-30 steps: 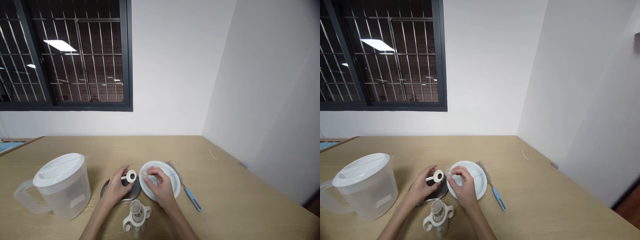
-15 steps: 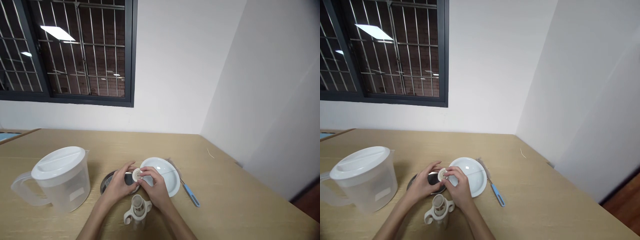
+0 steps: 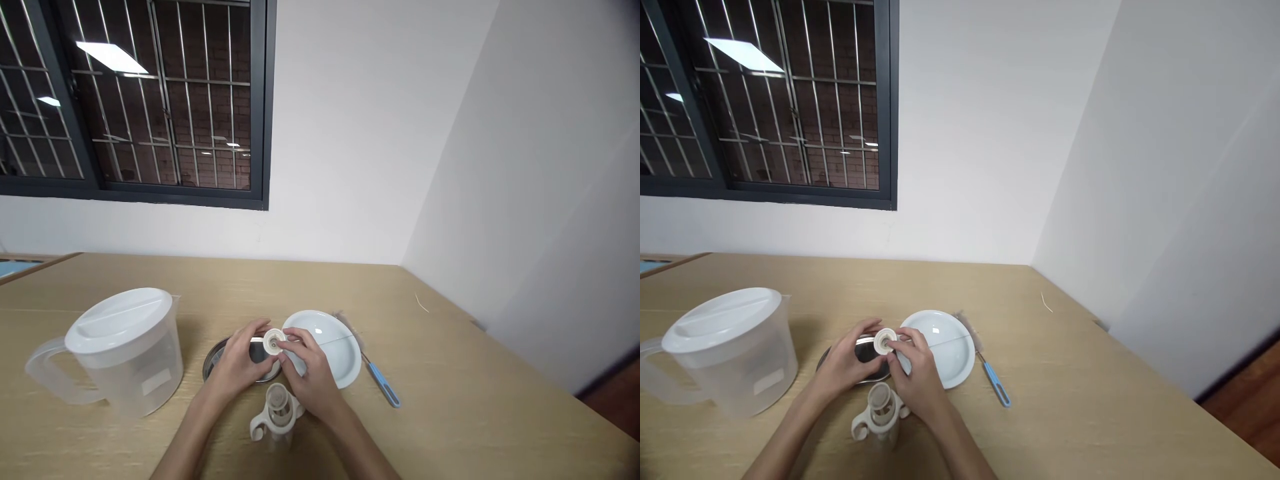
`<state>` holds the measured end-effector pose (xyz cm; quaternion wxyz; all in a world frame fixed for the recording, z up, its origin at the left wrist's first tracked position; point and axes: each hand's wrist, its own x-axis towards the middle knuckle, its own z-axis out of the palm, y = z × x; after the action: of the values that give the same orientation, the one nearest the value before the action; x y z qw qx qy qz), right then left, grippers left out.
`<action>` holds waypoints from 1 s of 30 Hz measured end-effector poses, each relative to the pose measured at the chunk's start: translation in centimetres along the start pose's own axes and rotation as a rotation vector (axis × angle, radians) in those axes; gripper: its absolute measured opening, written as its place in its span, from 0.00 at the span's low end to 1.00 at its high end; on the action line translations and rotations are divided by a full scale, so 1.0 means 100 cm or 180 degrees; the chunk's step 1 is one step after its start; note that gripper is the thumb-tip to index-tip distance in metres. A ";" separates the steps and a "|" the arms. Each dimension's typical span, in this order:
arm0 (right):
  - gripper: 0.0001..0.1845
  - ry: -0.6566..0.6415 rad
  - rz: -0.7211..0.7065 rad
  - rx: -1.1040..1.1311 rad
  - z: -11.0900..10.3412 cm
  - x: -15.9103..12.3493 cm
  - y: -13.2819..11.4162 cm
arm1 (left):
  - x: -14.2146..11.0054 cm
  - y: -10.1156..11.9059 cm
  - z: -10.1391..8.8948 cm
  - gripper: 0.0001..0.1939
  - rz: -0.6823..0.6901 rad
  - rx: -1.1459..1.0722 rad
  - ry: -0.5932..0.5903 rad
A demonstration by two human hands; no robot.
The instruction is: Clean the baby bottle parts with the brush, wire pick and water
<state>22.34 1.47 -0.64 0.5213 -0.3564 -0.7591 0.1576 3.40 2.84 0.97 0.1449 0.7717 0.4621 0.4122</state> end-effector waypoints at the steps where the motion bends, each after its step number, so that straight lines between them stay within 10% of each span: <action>1: 0.17 -0.0011 -0.0018 -0.0036 -0.001 0.000 -0.002 | -0.001 0.000 0.000 0.26 0.0074 0.0042 0.0058; 16: 0.10 0.0272 0.0725 0.0177 0.000 0.000 -0.008 | -0.003 0.012 -0.001 0.20 0.1284 0.0443 0.0274; 30: 0.09 0.0342 0.0845 0.0018 0.002 0.000 -0.008 | -0.006 0.010 0.002 0.19 0.1131 0.0475 0.0039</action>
<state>21.86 0.93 -0.27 0.5368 -0.4602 -0.6759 0.2081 4.00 1.85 1.14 0.0094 0.8472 0.3487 0.4007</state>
